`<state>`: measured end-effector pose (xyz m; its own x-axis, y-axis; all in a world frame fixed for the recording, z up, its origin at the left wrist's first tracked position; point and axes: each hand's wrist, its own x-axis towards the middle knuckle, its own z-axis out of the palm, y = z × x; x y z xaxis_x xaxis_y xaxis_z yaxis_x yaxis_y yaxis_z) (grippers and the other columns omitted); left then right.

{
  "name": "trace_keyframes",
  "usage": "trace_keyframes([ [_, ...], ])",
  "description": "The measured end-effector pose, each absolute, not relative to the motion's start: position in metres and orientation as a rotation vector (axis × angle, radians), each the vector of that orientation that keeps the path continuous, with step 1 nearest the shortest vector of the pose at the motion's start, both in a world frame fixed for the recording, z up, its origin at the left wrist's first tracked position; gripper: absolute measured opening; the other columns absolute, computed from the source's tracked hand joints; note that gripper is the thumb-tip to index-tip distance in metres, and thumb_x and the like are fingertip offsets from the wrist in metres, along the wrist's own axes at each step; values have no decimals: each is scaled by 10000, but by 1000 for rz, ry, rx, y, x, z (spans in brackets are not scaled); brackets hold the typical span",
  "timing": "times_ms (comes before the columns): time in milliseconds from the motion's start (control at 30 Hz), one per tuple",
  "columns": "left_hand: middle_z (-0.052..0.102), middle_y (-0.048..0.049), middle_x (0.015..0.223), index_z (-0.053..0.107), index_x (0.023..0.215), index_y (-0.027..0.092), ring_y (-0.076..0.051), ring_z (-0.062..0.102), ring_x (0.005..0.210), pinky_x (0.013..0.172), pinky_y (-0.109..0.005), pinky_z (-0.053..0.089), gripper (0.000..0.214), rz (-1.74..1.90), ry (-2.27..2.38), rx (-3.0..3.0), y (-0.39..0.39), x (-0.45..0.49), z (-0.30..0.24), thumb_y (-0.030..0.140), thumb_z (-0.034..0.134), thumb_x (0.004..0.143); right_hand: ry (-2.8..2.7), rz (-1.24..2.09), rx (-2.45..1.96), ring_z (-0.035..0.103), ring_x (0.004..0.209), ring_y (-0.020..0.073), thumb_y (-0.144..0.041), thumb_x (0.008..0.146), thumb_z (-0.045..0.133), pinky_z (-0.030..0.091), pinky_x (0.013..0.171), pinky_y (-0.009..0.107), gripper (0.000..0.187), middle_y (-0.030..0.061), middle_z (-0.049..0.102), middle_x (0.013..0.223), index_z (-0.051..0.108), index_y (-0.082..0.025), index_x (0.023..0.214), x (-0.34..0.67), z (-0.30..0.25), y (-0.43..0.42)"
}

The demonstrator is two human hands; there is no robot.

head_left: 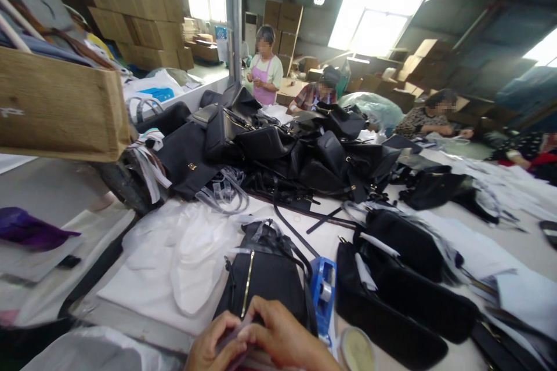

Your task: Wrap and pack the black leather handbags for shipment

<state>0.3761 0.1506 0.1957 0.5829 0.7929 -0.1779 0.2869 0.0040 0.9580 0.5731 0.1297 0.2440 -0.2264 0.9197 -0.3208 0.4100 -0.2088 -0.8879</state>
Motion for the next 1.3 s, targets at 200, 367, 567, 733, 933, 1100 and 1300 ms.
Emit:
trace_keyframes([
  [200, 639, -1, 775, 644, 776, 214, -154, 603, 758, 703, -210, 439, 305, 487, 1043, 1684, 157, 375, 206, 423, 480, 926, -1600, 1477, -1531, 588, 732, 137, -365, 821, 662, 377, 605, 202, 289, -40, 651, 829, 578, -242, 1069, 580, 251, 128],
  [367, 659, -6, 794, 644, 816, 216, -163, 610, 779, 721, -217, 433, 329, 473, 1147, 1717, 162, 364, 212, 431, 431, 946, -1825, 1397, -1575, 617, 732, 150, -286, 790, 700, 395, 625, 212, 439, -52, 667, 843, 514, -292, 1187, 609, 275, 122],
  [567, 640, 1, 754, 635, 779, 213, -158, 601, 738, 686, -203, 436, 351, 496, 1174, 1724, 158, 357, 222, 432, 418, 948, -2242, 1047, -1551, 644, 906, 169, -237, 931, 497, 408, 740, 233, 227, 14, 676, 1012, 581, -281, 1137, 627, 302, 130],
  [733, 631, -7, 752, 621, 771, 211, -167, 595, 742, 685, -207, 439, 337, 540, 1183, 1716, 152, 364, 237, 418, 420, 946, -2551, 817, -1462, 650, 757, 164, -303, 957, 463, 359, 600, 255, 175, 18, 689, 904, 603, -260, 1053, 607, 315, 146],
  [933, 638, -20, 784, 623, 808, 215, -176, 591, 758, 698, -222, 436, 328, 545, 1156, 1707, 142, 371, 235, 415, 406, 951, -2853, 563, -1397, 667, 652, 213, -211, 836, 570, 271, 469, 295, 148, 56, 701, 807, 533, -166, 972, 570, 300, 152],
  [1100, 604, 6, 750, 580, 800, 211, -161, 564, 731, 690, -220, 406, 333, 563, 1323, 1662, 142, 352, 225, 445, 399, 951, -2757, 662, -1467, 673, 717, 217, -230, 851, 578, 318, 543, 284, 277, 46, 712, 833, 479, -181, 1106, 588, 301, 147],
  [1300, 504, 30, 677, 527, 735, 195, -138, 486, 669, 629, -206, 381, 369, 573, 1335, 1533, 141, 341, 233, 480, 411, 939, -2710, 748, -1310, 649, 851, 199, -296, 916, 561, 363, 748, 302, 235, 21, 703, 925, 555, -250, 1146, 606, 328, 159],
])
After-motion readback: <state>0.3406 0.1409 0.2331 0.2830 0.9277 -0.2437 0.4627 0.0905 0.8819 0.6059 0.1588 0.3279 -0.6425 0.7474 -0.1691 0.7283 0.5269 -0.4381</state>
